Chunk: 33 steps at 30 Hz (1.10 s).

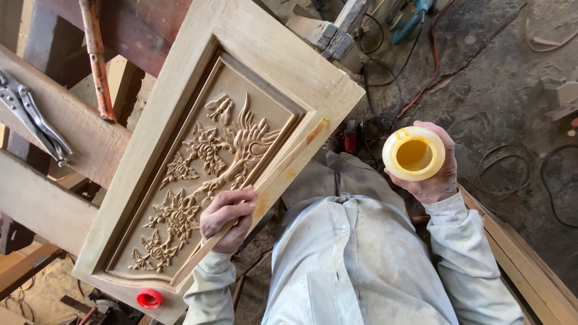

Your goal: The person is applying wood glue to the edges and carved details of a wooden panel using a thin wooden stick as an applicator.

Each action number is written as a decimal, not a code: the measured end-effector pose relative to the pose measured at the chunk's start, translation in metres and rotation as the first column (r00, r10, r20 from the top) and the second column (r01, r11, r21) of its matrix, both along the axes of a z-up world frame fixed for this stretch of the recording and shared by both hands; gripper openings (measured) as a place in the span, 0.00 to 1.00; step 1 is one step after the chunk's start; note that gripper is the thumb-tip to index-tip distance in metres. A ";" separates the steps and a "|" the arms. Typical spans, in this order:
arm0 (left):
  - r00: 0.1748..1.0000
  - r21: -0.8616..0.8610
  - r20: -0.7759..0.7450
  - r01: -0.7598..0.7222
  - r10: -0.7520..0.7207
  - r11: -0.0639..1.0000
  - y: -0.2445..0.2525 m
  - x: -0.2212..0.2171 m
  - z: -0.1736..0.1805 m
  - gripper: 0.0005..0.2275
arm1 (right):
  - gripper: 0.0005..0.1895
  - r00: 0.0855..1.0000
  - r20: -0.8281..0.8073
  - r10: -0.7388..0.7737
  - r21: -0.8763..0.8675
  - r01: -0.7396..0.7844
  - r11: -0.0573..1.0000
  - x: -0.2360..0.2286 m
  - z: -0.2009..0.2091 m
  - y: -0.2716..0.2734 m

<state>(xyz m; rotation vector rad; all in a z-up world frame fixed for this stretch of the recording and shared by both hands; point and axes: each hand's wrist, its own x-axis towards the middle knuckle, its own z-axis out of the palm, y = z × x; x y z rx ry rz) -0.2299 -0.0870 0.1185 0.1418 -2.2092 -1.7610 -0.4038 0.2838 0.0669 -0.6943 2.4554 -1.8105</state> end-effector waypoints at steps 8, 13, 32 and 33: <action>0.996 0.028 0.019 0.091 -0.091 0.995 -0.008 0.001 0.005 0.07 | 0.51 0.975 0.218 0.033 -0.058 -0.021 0.998 0.007 0.002 0.001; 0.986 0.036 0.114 0.122 -0.125 0.992 -0.019 0.001 0.017 0.06 | 0.49 0.985 0.171 0.011 0.036 -0.018 0.999 0.001 0.003 -0.002; 0.974 0.182 0.103 0.181 -0.202 0.966 -0.034 -0.010 0.018 0.09 | 0.49 0.969 0.247 0.028 0.001 -0.029 1.000 -0.021 0.006 -0.021; 0.978 0.215 0.109 0.153 -0.180 0.964 -0.034 -0.009 0.025 0.08 | 0.49 0.964 0.263 0.042 -0.025 -0.036 0.999 -0.022 0.005 -0.021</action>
